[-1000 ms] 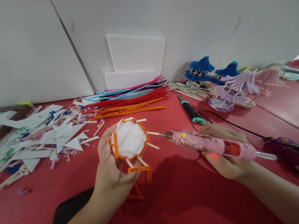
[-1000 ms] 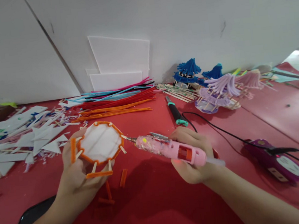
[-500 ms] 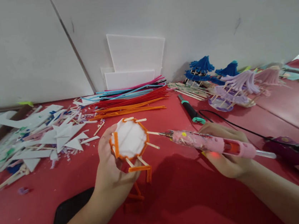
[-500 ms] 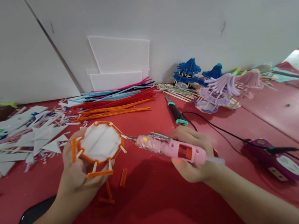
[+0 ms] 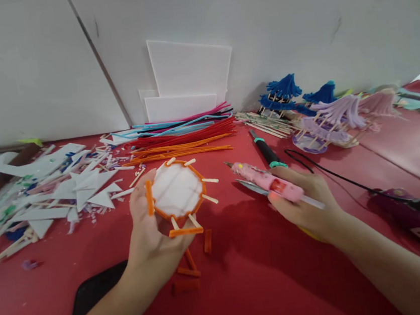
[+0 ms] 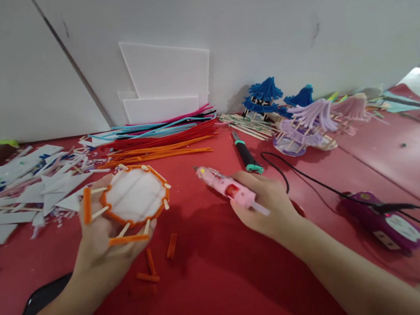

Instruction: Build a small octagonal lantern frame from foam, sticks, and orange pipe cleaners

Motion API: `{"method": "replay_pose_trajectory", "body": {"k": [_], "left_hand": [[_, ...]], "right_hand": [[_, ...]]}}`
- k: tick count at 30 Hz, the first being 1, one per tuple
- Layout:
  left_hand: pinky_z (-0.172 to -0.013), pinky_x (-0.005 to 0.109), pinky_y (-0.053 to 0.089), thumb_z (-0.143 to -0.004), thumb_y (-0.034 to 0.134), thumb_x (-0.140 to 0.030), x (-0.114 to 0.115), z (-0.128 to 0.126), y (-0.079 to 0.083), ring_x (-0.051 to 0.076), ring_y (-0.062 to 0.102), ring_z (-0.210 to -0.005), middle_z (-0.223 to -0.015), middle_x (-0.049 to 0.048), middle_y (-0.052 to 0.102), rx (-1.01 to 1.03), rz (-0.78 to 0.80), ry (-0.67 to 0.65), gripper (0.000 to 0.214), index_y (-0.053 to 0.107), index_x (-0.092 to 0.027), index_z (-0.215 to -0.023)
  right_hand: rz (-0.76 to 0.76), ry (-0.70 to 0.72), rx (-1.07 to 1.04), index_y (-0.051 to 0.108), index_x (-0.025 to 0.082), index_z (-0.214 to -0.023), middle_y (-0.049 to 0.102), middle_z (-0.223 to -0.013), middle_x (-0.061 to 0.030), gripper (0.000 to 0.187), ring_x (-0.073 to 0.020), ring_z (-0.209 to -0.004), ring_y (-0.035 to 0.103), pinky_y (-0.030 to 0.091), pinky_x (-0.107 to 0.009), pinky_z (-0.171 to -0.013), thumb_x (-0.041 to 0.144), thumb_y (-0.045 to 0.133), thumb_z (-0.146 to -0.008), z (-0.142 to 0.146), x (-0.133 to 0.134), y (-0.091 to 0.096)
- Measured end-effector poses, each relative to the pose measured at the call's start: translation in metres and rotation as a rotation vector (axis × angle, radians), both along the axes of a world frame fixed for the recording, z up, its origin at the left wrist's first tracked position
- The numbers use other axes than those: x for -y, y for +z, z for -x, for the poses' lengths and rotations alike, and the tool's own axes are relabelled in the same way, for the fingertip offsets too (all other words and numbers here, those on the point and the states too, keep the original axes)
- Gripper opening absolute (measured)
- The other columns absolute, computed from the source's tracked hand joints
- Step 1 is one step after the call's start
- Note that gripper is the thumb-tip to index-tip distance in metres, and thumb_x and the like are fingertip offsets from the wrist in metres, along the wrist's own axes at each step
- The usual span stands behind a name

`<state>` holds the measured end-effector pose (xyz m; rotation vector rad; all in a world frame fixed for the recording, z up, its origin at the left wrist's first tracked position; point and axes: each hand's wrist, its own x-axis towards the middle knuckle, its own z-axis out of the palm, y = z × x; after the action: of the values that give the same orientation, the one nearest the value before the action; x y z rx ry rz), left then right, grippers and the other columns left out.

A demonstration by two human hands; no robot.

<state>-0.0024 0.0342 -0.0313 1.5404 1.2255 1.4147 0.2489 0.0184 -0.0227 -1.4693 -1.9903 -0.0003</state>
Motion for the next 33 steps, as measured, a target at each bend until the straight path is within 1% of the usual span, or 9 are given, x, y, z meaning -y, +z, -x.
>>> {"method": "replay_pose_trajectory", "body": {"k": [4, 7, 12, 14, 17, 21, 24, 29, 33], "left_hand": [[-0.076, 0.033, 0.059, -0.053, 0.069, -0.005, -0.004, 0.0, 0.006, 0.019, 0.068, -0.09, -0.106, 0.0049, 0.062, 0.055, 0.043, 0.009, 0.081, 0.036, -0.026, -0.125], [-0.081, 0.032, 0.058, -0.053, 0.071, -0.006, -0.005, 0.0, 0.006, 0.019, 0.068, -0.091, -0.104, 0.0038, 0.064, 0.124, 0.06, -0.002, 0.077, 0.039, -0.025, -0.12], [-0.086, 0.031, 0.055, -0.061, 0.071, -0.006, -0.004, 0.0, 0.007, 0.018, 0.066, -0.095, -0.103, 0.0033, 0.062, 0.226, 0.082, -0.048, 0.056, 0.043, -0.022, -0.107], [-0.087, 0.032, 0.055, -0.062, 0.072, -0.007, -0.004, -0.001, 0.007, 0.019, 0.065, -0.098, -0.105, 0.0035, 0.061, 0.253, 0.097, -0.064, 0.052, 0.044, -0.022, -0.103], [-0.087, 0.034, 0.055, -0.061, 0.073, -0.007, -0.003, -0.002, 0.008, 0.019, 0.065, -0.097, -0.102, 0.0028, 0.061, 0.254, 0.085, -0.043, 0.056, 0.043, -0.022, -0.107], [-0.087, 0.034, 0.054, -0.062, 0.072, -0.007, -0.002, -0.003, 0.01, 0.019, 0.065, -0.096, -0.099, 0.0007, 0.06, 0.225, 0.075, -0.016, 0.055, 0.044, -0.022, -0.107], [-0.085, 0.032, 0.054, -0.061, 0.071, -0.005, -0.003, -0.003, 0.011, 0.017, 0.065, -0.091, -0.095, -0.0001, 0.061, 0.204, 0.054, -0.025, 0.057, 0.042, -0.023, -0.107], [-0.077, 0.026, 0.054, -0.062, 0.07, -0.004, -0.003, -0.003, 0.011, 0.014, 0.064, -0.087, -0.097, 0.0006, 0.061, 0.229, 0.052, -0.045, 0.057, 0.04, -0.023, -0.107], [-0.077, 0.024, 0.054, -0.062, 0.071, -0.004, -0.003, -0.003, 0.01, 0.013, 0.065, -0.086, -0.101, 0.0012, 0.062, 0.218, 0.037, -0.055, 0.062, 0.04, -0.024, -0.112]], "right_hand": [[0.218, -0.115, 0.239, 0.062, 0.017, -0.09, 0.065, -0.082, -0.0083, 0.021, -0.0229, -0.075, 0.059, 0.042, -0.033, -0.066, 0.015, 0.048, -0.075, -0.01, -0.014, -0.014], [0.241, -0.15, 0.317, 0.064, 0.015, -0.104, 0.066, -0.094, -0.011, 0.041, -0.0259, -0.086, 0.059, 0.044, -0.038, -0.077, 0.006, 0.047, -0.068, -0.019, -0.021, -0.022], [-0.163, -0.151, 0.272, 0.07, 0.017, -0.095, 0.06, -0.103, -0.013, 0.037, -0.0289, -0.094, 0.053, 0.044, -0.047, -0.082, 0.003, 0.049, -0.068, -0.011, -0.012, -0.013], [-0.258, 0.003, 0.194, 0.069, 0.018, -0.092, 0.063, -0.098, -0.0114, 0.028, -0.0268, -0.093, 0.054, 0.045, -0.046, -0.083, 0.006, 0.052, -0.073, 0.004, -0.003, -0.006], [-0.107, 0.448, 0.22, 0.067, 0.019, -0.098, 0.069, -0.096, -0.0073, 0.024, -0.0214, -0.091, 0.059, 0.048, -0.04, -0.086, 0.01, 0.05, -0.083, 0.034, 0.01, -0.004], [0.032, 0.746, 0.345, 0.056, 0.014, -0.124, 0.061, -0.127, -0.0081, 0.035, -0.0204, -0.118, 0.051, 0.044, -0.036, -0.101, 0.011, 0.042, -0.091, 0.063, 0.018, -0.014], [0.067, 0.788, 0.329, 0.057, 0.008, -0.122, 0.063, -0.122, -0.0107, 0.035, -0.0196, -0.113, 0.054, 0.044, -0.034, -0.1, 0.007, 0.041, -0.091, 0.068, 0.016, -0.021], [0.177, 0.678, 0.152, 0.067, 0.013, -0.101, 0.068, -0.093, -0.0085, 0.023, -0.0179, -0.087, 0.06, 0.051, -0.032, -0.082, 0.011, 0.048, -0.089, 0.06, 0.013, -0.016], [0.315, 0.636, 0.116, 0.066, 0.013, -0.104, 0.067, -0.094, -0.0086, 0.022, -0.0176, -0.087, 0.06, 0.051, -0.032, -0.082, 0.011, 0.051, -0.088, 0.058, 0.017, -0.01]]}}
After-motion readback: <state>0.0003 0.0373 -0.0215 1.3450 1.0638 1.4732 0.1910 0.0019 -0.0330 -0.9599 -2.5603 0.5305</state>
